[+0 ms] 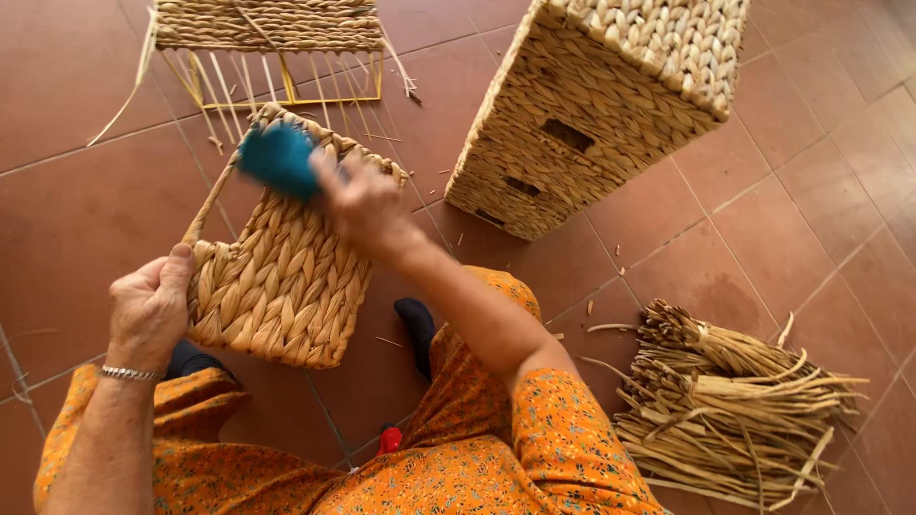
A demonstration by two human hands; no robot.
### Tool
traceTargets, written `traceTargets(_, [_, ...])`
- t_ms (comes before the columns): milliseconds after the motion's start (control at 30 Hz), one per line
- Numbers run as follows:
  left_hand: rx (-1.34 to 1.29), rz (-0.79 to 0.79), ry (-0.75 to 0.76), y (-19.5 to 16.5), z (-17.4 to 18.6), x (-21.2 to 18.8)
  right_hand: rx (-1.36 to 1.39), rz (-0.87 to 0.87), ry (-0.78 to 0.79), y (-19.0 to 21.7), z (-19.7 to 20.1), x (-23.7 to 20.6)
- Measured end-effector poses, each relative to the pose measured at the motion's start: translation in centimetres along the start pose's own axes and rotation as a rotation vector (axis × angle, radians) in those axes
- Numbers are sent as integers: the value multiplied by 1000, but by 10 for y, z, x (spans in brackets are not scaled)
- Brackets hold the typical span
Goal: The person sits on the floor and wipes woven water-hyacinth storage baskets with a blue cloth, rotating each basket to wipe its sides, top and edges, then sets it aside and continues with other baskets. Loose woven strands and scissors lie on the floor nearby.
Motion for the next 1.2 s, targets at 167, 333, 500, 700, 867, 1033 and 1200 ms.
traceTargets(167, [56,-61,6,-2,-5,-11,-108,-176,-162,-56,12,9])
traceTargets(333, [115,-66,-32,17,18,-2,-38,76,-30,55,21,-39])
traceTargets(500, [121,-8,-54,32,32,8,306,288,83,144,31,-90])
traceTargets(700, [27,-62,45,15,14,-14,-33,-25,-29,20,-2,-29])
traceTargets(867, [75,-102,24,11,-3,-24,-92,-326,-161,-66,13,3])
traceTargets(1033, [97,-85,-23,29,14,-6,-153,13,-66,42,24,-31])
traceTargets(1200, [102,-72,-39,31,35,17,241,277,53,142,32,-86])
Point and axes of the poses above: each hand's wrist, its own x-axis towards the middle knuckle, its own z-axis out of the back of the hand, y = z × x, the point moved 5 cm from there along x, towards the middle knuckle, and after that the axes turned 7 degrees about x, right-handed, at the moved point
